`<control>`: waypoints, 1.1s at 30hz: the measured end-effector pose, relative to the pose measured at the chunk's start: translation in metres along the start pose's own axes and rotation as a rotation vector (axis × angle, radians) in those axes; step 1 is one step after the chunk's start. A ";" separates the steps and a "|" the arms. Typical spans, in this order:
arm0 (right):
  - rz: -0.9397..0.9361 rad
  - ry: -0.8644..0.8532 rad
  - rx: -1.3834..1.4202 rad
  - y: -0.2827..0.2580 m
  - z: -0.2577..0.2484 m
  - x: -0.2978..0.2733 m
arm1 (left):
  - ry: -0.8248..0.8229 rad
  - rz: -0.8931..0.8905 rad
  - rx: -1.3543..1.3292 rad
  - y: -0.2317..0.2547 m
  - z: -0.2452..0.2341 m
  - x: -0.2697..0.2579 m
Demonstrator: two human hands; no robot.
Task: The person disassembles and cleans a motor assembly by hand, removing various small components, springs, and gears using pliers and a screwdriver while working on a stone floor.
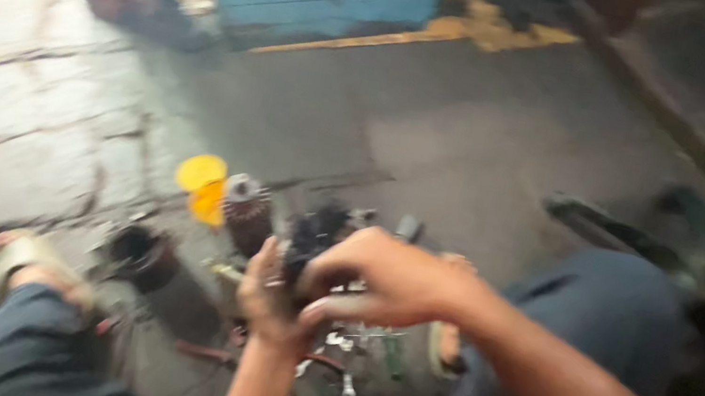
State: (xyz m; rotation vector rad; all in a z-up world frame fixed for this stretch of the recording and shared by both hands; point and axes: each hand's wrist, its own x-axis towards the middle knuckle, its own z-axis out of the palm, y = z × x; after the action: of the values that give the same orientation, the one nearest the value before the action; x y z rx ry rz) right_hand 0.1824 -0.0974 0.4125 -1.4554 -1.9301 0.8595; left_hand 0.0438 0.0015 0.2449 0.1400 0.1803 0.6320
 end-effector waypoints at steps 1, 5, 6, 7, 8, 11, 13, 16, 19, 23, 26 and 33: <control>0.144 0.075 0.012 -0.003 -0.005 -0.002 | -0.005 -0.034 -0.004 -0.004 0.012 0.003; 0.170 0.424 -0.159 0.001 -0.021 0.000 | -0.056 -0.079 -0.056 -0.006 0.043 -0.004; 0.265 0.464 -0.129 0.003 -0.021 0.001 | -0.049 -0.095 -0.043 -0.006 0.044 -0.005; 0.366 0.508 -0.100 0.005 -0.021 0.001 | -0.104 -0.080 0.031 -0.005 0.044 -0.006; 0.334 0.490 -0.124 0.007 -0.019 0.001 | -0.159 -0.065 0.106 -0.006 0.042 -0.006; 0.208 0.453 -0.224 0.008 -0.009 0.003 | -0.276 -0.100 0.110 -0.005 0.035 -0.004; 0.084 0.441 -0.328 0.008 -0.006 0.004 | -0.262 -0.129 0.043 -0.006 0.030 -0.004; 0.130 0.411 -0.324 0.009 -0.003 0.007 | -0.170 -0.145 -0.021 -0.009 0.024 -0.002; 0.200 0.388 -0.337 0.009 -0.004 0.007 | -0.136 -0.160 -0.028 -0.010 0.022 -0.001; 0.388 0.412 -0.189 0.007 -0.008 0.004 | 0.016 -0.184 -0.061 -0.009 0.025 -0.001; 0.285 0.359 -0.232 0.008 -0.007 0.004 | -0.028 -0.202 -0.119 -0.010 0.020 0.001; 0.326 0.377 -0.229 0.015 -0.006 0.004 | -0.053 -0.229 -0.154 -0.011 0.025 -0.001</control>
State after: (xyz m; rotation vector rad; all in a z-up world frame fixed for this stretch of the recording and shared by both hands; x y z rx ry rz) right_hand 0.1948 -0.0900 0.4047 -1.9477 -1.5710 0.4578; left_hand 0.0544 -0.0099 0.2676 -0.0129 0.0943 0.4117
